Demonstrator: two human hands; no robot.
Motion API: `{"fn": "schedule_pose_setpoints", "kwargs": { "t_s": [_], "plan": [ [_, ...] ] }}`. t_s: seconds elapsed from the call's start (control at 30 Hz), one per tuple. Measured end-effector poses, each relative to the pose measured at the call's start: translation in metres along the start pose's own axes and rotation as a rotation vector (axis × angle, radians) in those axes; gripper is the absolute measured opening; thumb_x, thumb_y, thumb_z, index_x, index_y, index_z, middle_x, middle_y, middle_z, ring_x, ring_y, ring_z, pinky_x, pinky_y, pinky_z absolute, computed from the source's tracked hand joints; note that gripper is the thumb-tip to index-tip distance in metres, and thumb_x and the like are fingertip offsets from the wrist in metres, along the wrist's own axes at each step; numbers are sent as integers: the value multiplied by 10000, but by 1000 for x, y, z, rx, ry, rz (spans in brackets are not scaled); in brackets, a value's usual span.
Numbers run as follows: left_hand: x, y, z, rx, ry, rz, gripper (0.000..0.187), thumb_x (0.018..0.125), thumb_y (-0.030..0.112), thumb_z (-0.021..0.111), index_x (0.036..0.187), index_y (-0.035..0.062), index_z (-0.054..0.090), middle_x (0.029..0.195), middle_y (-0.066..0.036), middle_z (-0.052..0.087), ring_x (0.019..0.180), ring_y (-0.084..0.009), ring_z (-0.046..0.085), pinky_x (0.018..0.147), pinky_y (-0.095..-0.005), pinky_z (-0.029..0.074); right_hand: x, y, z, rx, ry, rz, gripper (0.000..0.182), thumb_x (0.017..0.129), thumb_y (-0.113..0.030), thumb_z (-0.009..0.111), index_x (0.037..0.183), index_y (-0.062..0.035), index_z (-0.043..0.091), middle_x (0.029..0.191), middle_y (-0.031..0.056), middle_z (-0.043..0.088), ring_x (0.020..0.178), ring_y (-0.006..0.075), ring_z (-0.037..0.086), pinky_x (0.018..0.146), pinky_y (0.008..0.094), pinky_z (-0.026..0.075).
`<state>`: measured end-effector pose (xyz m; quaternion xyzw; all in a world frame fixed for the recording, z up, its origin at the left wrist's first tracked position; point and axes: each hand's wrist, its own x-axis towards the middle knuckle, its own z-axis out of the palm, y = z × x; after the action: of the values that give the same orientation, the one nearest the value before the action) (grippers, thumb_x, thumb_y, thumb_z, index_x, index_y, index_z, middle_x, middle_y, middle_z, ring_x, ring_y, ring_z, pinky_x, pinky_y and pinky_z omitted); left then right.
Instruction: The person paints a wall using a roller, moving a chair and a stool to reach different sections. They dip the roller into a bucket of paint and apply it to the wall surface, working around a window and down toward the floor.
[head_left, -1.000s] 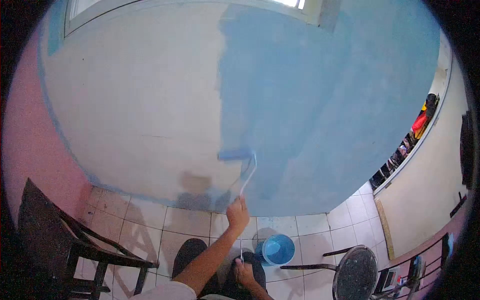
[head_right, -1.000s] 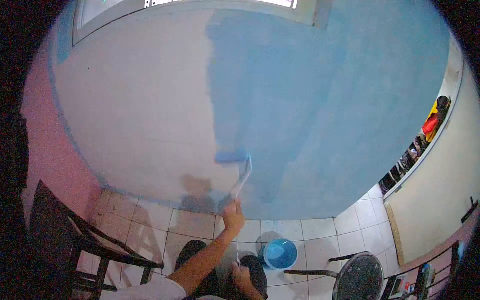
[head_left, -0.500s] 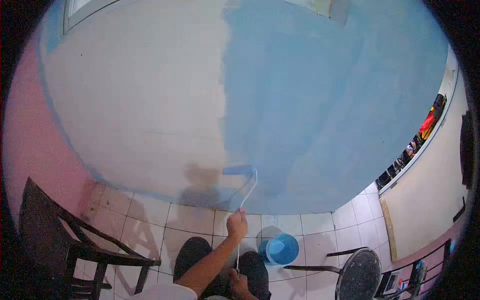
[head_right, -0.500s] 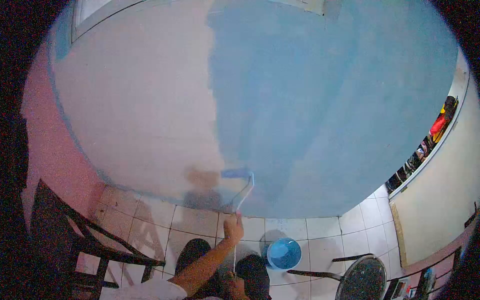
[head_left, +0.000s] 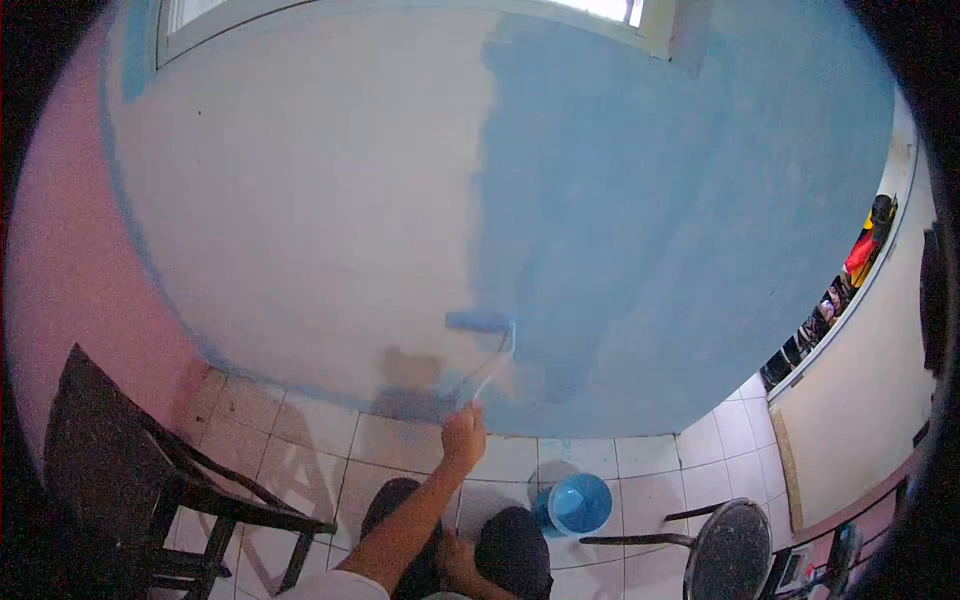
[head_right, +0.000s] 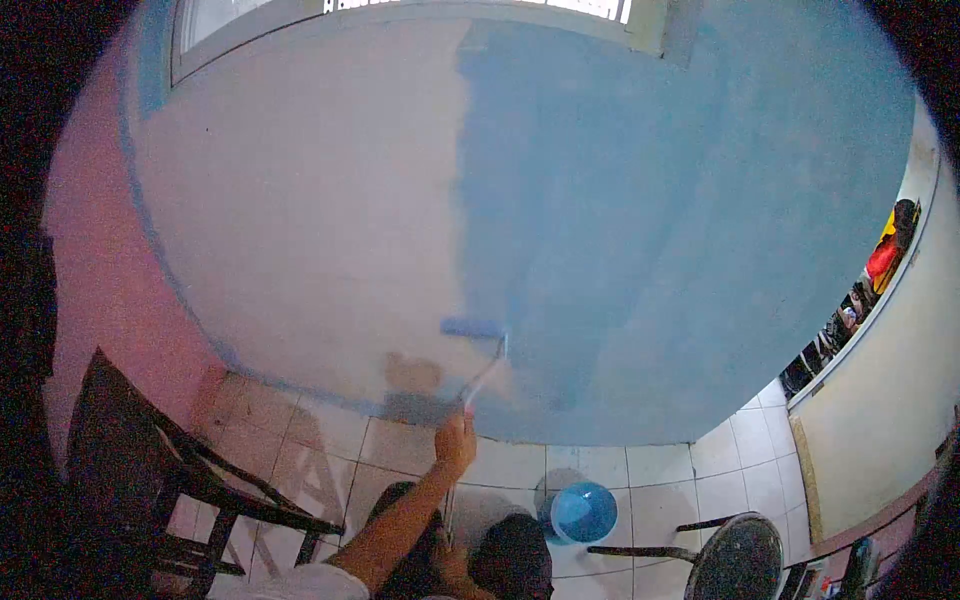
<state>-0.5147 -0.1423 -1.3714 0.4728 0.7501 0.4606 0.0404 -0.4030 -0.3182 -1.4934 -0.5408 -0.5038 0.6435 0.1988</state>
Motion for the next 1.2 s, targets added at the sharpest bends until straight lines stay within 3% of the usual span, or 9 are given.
{"fn": "schedule_pose_setpoints", "kwargs": {
  "t_s": [0.17,0.37,0.5,0.77,0.9,0.97,1.03,1.1,1.2],
  "plan": [
    [31,25,-25,54,88,140,346,928,252,412,783,-8,589,667,-217,581,633,-408,571,602,-500,452,8,-22,25,-22,-3,-212,455,920,-442,415,720,-49,527,510,58,472,384,171,423,386,330,337],
    [147,156,-129,69,126,338,339,941,241,387,753,18,560,638,-194,566,619,-392,568,529,-463,442,23,-206,33,365,-217,-529,542,908,-513,419,656,-42,514,520,43,480,368,136,401,355,301,295],
    [122,125,-95,-32,147,299,341,942,240,386,747,12,547,640,-201,559,631,-404,563,538,-465,447,74,-100,15,19,6,-703,501,911,-505,414,736,-51,531,540,38,494,404,131,433,371,300,313],
    [-19,-17,11,119,-207,-90,314,934,219,373,863,-18,567,729,-223,589,704,-409,580,658,-495,462,7,-5,5,-52,61,-211,495,909,-489,420,678,-60,509,491,34,453,388,152,433,384,313,332],
    [-2,-19,20,-182,-29,128,324,935,225,373,862,-23,567,728,-227,594,697,-416,575,664,-487,465,-14,-41,-3,-88,52,-266,496,908,-481,424,650,-64,498,467,32,433,380,162,433,390,320,341],
    [31,39,-25,-44,-82,-24,312,934,215,378,835,-19,558,713,-228,576,688,-422,558,650,-480,457,-22,-78,-13,-120,57,-307,497,908,-477,425,636,-66,493,455,31,423,376,168,433,393,324,346],
    [68,77,-49,-137,104,262,391,958,270,338,802,-27,540,708,-237,559,686,-411,555,619,-473,439,-24,-119,-30,-88,59,-277,499,907,-473,427,621,-69,487,442,30,412,372,173,433,397,327,351],
    [96,141,-89,-174,106,93,400,966,281,318,809,-22,525,675,-227,538,645,-398,531,597,-463,412,-20,-148,-56,126,31,-246,417,909,-406,484,707,-42,507,461,6,399,389,108,408,385,281,348],
    [101,165,-93,-437,163,95,364,967,286,333,863,-18,503,649,-185,513,588,-348,502,581,-442,397,-64,-194,-92,-52,71,-504,350,914,-367,488,809,-35,521,502,8,425,432,102,442,413,275,370]
  ]
}}
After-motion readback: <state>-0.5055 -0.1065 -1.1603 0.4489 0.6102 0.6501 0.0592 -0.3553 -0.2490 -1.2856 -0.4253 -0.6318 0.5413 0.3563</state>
